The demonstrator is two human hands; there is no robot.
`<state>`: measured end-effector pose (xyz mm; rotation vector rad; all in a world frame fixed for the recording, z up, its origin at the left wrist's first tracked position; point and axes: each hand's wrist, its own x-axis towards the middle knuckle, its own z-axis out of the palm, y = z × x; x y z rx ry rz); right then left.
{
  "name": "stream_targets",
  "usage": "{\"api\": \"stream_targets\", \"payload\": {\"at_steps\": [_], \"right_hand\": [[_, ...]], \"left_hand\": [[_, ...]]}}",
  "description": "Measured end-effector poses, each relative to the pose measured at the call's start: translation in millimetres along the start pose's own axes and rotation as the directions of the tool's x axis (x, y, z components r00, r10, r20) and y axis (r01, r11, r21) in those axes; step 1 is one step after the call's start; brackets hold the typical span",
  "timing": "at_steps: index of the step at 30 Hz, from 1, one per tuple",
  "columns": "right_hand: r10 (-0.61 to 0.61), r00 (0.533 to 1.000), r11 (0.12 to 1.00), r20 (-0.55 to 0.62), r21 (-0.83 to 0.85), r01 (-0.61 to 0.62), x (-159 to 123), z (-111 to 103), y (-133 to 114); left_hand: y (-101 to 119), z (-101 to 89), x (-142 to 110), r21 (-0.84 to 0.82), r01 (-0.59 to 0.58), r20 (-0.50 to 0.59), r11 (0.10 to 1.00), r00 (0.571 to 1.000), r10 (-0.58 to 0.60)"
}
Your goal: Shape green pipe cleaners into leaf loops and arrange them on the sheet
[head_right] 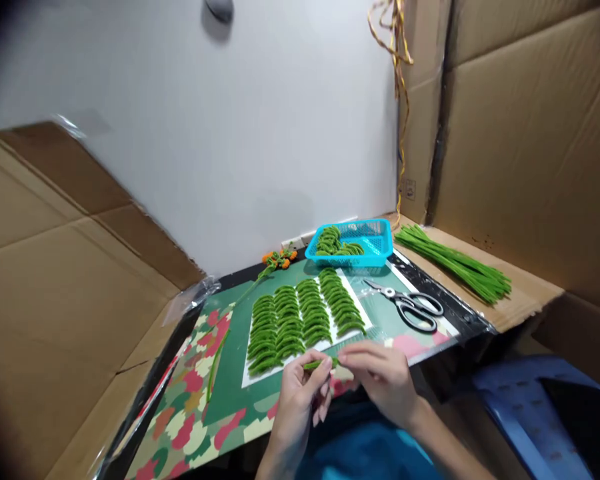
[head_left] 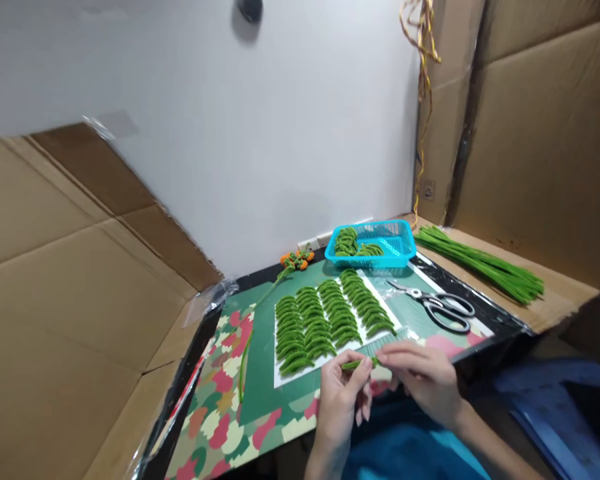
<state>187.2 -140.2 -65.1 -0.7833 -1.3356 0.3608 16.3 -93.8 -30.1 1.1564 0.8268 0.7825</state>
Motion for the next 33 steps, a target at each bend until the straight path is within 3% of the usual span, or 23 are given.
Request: {"api": "stream_targets", "payload": {"at_steps": [2,5,8,11,14,16,18,20,22,24,28,33], "right_hand": [[-0.174,0.985,0.970,-0.001,-0.175,0.171,-12.8,5.1,8.5],[-0.313,0.945,0.906,-0.094,-0.329,0.267,-29.9,9.8,23.8],[-0.409,0.912,0.820,0.030,-0.428,0.381,-34.9,10.6,29.8],[-0.436,0.888,0.790,0.145,-0.412,0.454,-24.8,10.5,20.2],[-0.374,0.874,0.772,0.310,-0.417,0.479,-6.9,-1.5,7.0],[-0.324,0.885,0.755,0.334,-0.473,0.454,5.1,-26.1,4.7],[-0.233,0.929,0.717,0.289,-0.594,0.365,15.1,-64.4,9.1],[-0.089,0.989,0.623,0.117,-0.768,0.147,21.7,-108.1,16.7],[0.066,0.997,0.501,0.045,-0.865,0.006,24.6,-145.1,22.6],[0.184,0.982,0.467,0.049,-0.883,-0.043,24.9,-167.2,24.4],[0.274,0.958,0.456,0.084,-0.889,-0.052,23.8,-171.2,20.6],[0.382,0.923,0.388,0.053,-0.915,-0.108,27.0,-163.8,20.3]], "left_hand": [[-1.1,0.5,2.4,-0.029,0.009,-0.016,1.000,1.000,-0.009],[-4.9,0.2,3.6,-0.054,-0.003,-0.078,0.999,0.997,-0.001],[-10.0,0.1,3.7,-0.097,-0.033,-0.148,0.995,0.989,0.018],[-11.6,3.6,4.7,-0.092,-0.074,-0.173,0.993,0.983,0.057],[-10.4,10.1,5.6,-0.060,-0.147,-0.219,0.987,0.967,0.131],[-10.7,13.6,5.4,-0.021,-0.173,-0.225,0.985,0.961,0.163],[-12.4,15.8,4.6,-0.005,-0.180,-0.219,0.984,0.960,0.174],[-14.4,17.4,3.4,0.001,-0.190,-0.224,0.982,0.957,0.185],[-15.1,19.0,1.9,0.035,-0.196,-0.227,0.980,0.953,0.199],[-14.1,20.8,-0.1,0.064,-0.182,-0.224,0.981,0.955,0.192],[-9.0,22.4,-5.3,-0.026,-0.156,-0.195,0.987,0.970,0.148],[-5.3,19.9,-8.1,-0.094,-0.139,-0.043,0.986,0.990,0.136]]}}
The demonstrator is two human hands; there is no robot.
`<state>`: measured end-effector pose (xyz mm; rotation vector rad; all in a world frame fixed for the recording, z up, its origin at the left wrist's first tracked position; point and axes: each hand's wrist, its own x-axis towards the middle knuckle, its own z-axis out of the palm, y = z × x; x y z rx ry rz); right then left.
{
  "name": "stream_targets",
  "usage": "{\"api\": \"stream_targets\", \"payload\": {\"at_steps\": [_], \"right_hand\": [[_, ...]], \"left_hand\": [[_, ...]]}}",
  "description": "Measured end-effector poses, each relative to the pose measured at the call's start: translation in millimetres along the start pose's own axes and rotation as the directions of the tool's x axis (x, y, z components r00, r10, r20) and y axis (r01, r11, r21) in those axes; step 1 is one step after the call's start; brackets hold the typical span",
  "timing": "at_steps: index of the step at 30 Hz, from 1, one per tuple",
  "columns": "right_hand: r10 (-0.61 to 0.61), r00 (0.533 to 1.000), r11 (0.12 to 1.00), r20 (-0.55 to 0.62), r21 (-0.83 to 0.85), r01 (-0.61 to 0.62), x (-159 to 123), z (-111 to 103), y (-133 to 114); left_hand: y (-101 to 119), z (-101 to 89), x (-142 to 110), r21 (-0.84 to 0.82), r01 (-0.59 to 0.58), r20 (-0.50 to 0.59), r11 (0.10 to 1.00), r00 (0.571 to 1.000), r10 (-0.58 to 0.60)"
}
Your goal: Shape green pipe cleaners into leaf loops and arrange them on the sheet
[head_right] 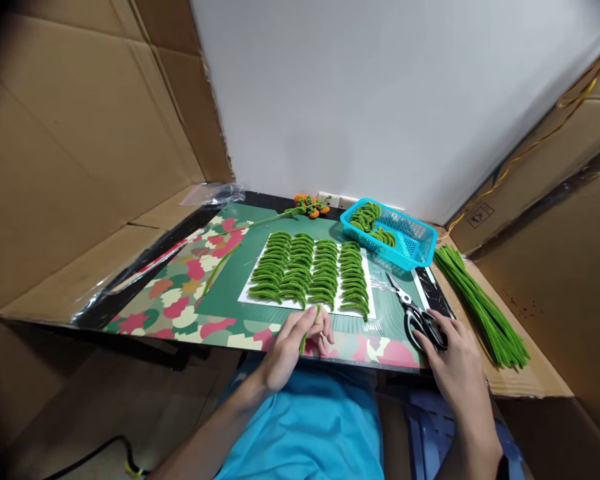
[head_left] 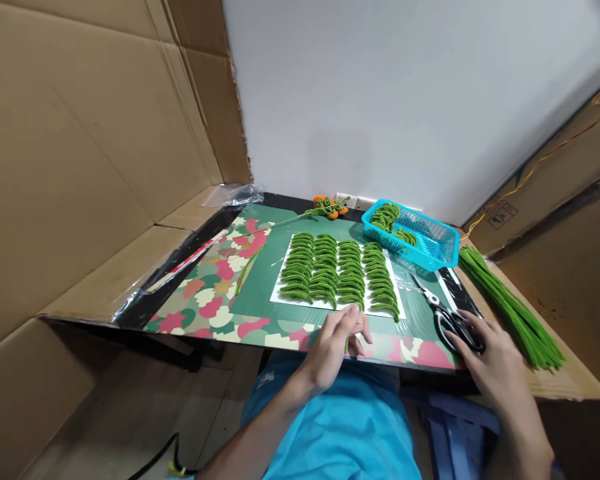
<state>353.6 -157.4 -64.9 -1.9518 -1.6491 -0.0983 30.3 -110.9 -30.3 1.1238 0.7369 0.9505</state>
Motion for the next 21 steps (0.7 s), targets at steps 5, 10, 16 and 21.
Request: {"api": "stream_targets", "payload": {"at_steps": [5,10,16,21], "right_hand": [[0.136,0.986,0.983,0.100,-0.141,-0.121,6.3,-6.0,-17.4],[0.263,0.962,0.951,0.081,-0.188,-0.244,8.7,-19.1,-45.1],[0.356,0.933,0.785,0.059,0.522,-0.333,2.8,-38.4,-54.5],[0.394,0.912,0.491,-0.117,0.866,-0.101,-0.7,-22.4,-85.9]], "left_hand": [[-0.2,-0.2,3.2,0.010,0.002,0.092,1.000,0.996,-0.002],[0.0,-0.2,6.3,-0.013,0.000,0.099,1.000,0.995,0.002],[-2.2,-1.2,8.5,-0.035,-0.053,0.059,0.998,0.997,0.055],[-2.1,-5.1,13.5,-0.104,-0.019,-0.022,0.994,1.000,0.016]]}}
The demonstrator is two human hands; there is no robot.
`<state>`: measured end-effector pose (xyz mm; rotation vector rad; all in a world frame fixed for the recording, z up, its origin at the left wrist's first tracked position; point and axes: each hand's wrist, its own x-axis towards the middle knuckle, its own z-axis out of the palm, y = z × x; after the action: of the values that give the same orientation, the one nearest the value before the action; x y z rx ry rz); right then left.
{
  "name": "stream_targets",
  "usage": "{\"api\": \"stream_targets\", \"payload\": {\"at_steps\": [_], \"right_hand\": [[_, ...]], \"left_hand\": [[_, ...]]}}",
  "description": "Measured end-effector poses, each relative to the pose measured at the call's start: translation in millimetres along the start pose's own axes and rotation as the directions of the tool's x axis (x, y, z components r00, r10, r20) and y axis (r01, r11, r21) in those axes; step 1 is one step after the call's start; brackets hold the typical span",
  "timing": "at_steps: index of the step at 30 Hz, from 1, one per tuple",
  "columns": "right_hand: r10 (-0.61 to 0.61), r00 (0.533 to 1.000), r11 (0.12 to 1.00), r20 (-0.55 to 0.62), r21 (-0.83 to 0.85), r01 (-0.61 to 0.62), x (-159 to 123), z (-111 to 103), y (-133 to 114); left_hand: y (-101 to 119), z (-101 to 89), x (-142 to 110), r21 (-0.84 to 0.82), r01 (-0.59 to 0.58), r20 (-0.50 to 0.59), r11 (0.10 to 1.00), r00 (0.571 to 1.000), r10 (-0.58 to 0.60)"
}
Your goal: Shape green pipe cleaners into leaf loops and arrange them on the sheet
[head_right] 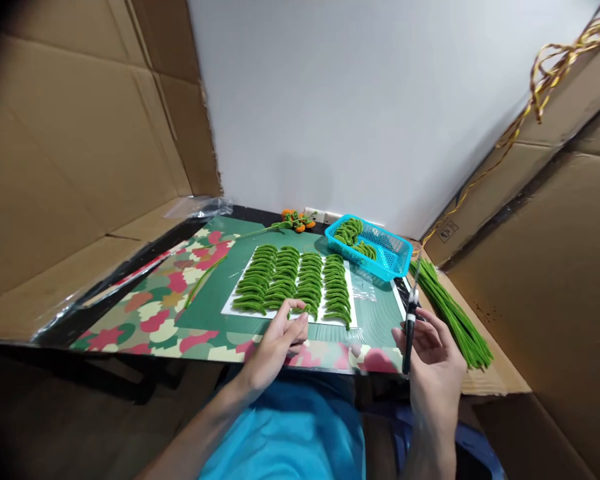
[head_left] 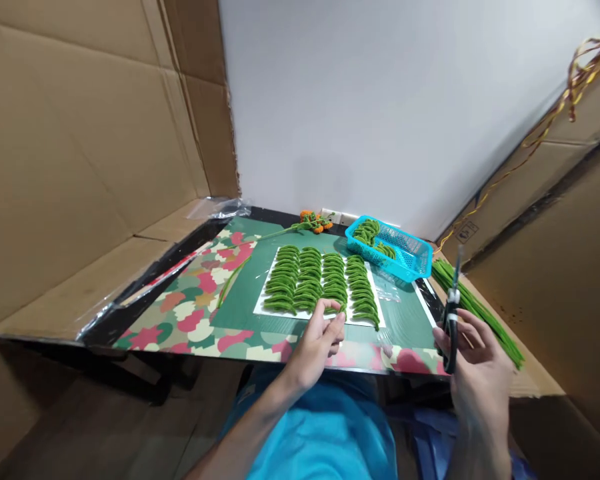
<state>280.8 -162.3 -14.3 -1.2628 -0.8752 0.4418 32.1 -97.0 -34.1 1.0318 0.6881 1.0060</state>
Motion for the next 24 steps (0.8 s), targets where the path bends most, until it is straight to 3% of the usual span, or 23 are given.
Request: {"api": "stream_targets", "payload": {"at_steps": [3,7,10,14,17,20,24], "right_hand": [[0.001,1.000,0.975,0.021,0.222,-0.005,-15.3,24.0,8.1],[-0.073,0.965,0.916,0.254,0.400,-0.036,-37.9,44.6,14.6],[-0.175,0.885,0.871,0.430,0.487,-0.064,-52.4,56.0,12.9],[-0.245,0.734,0.894,0.634,0.441,-0.082,-68.6,73.1,9.1],[-0.203,0.694,0.906,0.691,0.401,-0.135,-82.2,87.9,7.4],[-0.174,0.658,0.859,0.733,0.439,-0.262,-95.9,101.9,3.9],[-0.164,0.514,0.806,0.842,0.415,-0.422,-106.1,110.8,-3.0]], "left_hand": [[11.3,0.6,2.1,-0.011,-0.021,0.017,1.000,1.000,0.021],[34.9,5.7,0.8,0.079,-0.092,0.038,0.993,0.995,0.090],[51.3,8.4,-2.6,0.171,-0.164,0.018,0.971,0.986,0.164],[65.6,9.5,-10.8,0.318,-0.239,-0.100,0.917,0.954,0.283],[68.6,9.3,-19.0,0.372,-0.290,-0.203,0.882,0.901,0.383],[67.8,7.5,-26.7,0.427,-0.274,-0.232,0.862,0.888,0.397],[67.8,3.4,-30.4,0.500,-0.253,-0.209,0.828,0.893,0.399]]}}
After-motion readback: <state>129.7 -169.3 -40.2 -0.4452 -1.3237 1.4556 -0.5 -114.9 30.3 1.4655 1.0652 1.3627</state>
